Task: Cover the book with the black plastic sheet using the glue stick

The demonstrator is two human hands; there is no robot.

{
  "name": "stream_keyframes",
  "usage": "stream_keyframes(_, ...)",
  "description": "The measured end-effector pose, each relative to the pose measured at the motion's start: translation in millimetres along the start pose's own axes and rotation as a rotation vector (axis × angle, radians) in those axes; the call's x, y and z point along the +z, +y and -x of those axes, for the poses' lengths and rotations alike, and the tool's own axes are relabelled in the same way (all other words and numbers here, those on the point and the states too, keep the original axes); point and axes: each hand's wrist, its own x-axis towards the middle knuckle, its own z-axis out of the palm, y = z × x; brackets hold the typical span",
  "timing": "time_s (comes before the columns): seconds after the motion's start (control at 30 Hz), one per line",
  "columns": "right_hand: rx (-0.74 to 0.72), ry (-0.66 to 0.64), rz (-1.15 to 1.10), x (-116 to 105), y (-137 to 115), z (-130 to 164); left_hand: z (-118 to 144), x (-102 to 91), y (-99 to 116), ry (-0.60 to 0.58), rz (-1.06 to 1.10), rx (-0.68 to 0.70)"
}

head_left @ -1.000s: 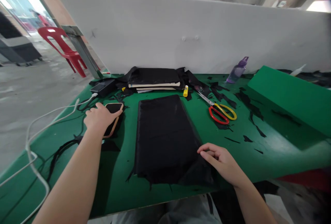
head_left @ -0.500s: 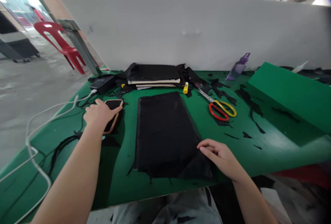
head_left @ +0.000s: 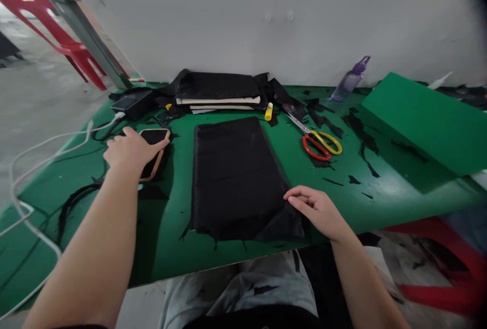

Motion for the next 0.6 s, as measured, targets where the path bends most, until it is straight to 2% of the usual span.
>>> stream_keyframes(0.27,-0.037,-0.005,0.005,-0.3,2.6,-0.3,3.8,-9.3,5.9,-0.077,-0.085,-0.032)
stream_keyframes(0.6,-0.030,0.009,-0.027,0.0,3.3,0.4,3.4,-6.1,7.3,-0.060,-0.109,-0.050)
